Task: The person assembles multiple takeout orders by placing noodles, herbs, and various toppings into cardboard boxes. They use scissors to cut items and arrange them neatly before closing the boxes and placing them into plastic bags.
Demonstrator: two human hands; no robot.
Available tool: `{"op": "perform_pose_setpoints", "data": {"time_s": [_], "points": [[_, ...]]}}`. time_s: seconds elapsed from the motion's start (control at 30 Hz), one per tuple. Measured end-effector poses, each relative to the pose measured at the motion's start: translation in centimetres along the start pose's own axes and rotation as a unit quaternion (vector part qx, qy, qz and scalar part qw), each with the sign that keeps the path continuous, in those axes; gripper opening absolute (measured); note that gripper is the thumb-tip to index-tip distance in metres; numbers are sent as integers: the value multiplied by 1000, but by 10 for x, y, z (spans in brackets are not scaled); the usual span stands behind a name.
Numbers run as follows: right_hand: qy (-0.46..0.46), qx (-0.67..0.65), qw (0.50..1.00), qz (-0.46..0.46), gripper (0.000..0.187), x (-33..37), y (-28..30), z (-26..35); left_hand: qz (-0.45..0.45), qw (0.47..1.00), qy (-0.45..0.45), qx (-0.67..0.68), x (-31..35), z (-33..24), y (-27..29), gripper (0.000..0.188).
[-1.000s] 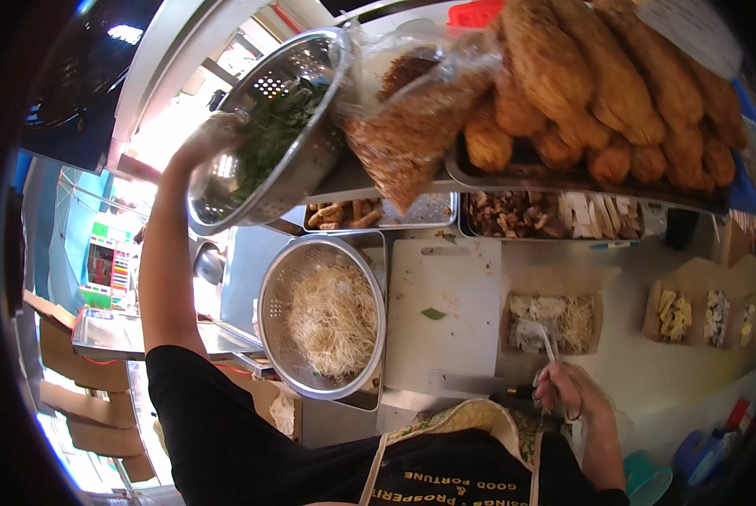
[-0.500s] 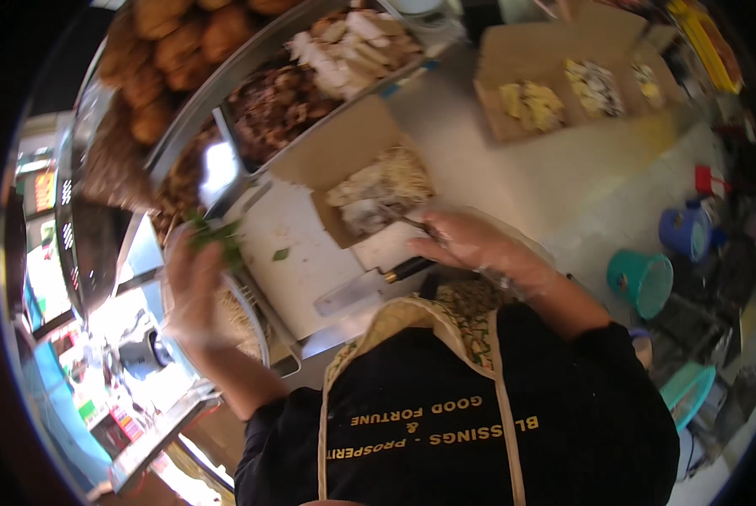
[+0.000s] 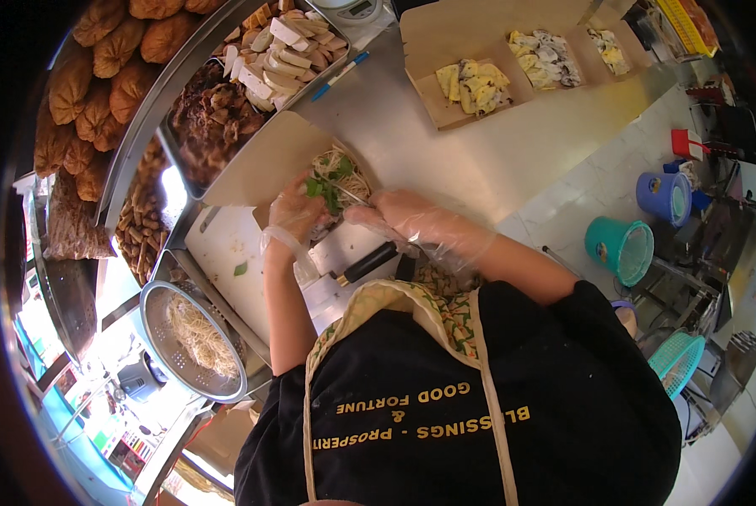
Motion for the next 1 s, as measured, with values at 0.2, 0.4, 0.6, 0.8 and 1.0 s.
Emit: {"op": "perform_pose_setpoints", "data": {"time_s": [0.2, 0.4, 0.6, 0.8, 1.0], "points": [[35, 90, 994, -42, 63, -1, 1, 7, 29, 997, -3, 75, -3, -3, -15, 56], [18, 92, 994, -54, 72, -2, 3, 7, -50, 995, -21, -82, -4, -3, 7, 56], [33, 83, 993, -78, 69, 11, -3, 21, -31, 987, -42, -154, 9, -19, 6, 59], [6, 87, 994, -66, 71, -2, -15, 28, -27, 995, -54, -75, 24, -13, 13, 62], [-22, 6, 999, -29, 61, 5, -22, 15, -34, 992, -109, 59, 97, 31, 86, 59]]}}
Point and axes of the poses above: each hand's wrist, its own x-axis away from the middle knuckle, its own y-axis out of the back of the hand, z = x × y, the point moved 9 cm from there along -x, towards the middle knuckle, and after that the axes turned 9 degrees about z, right-handed, at the moved point
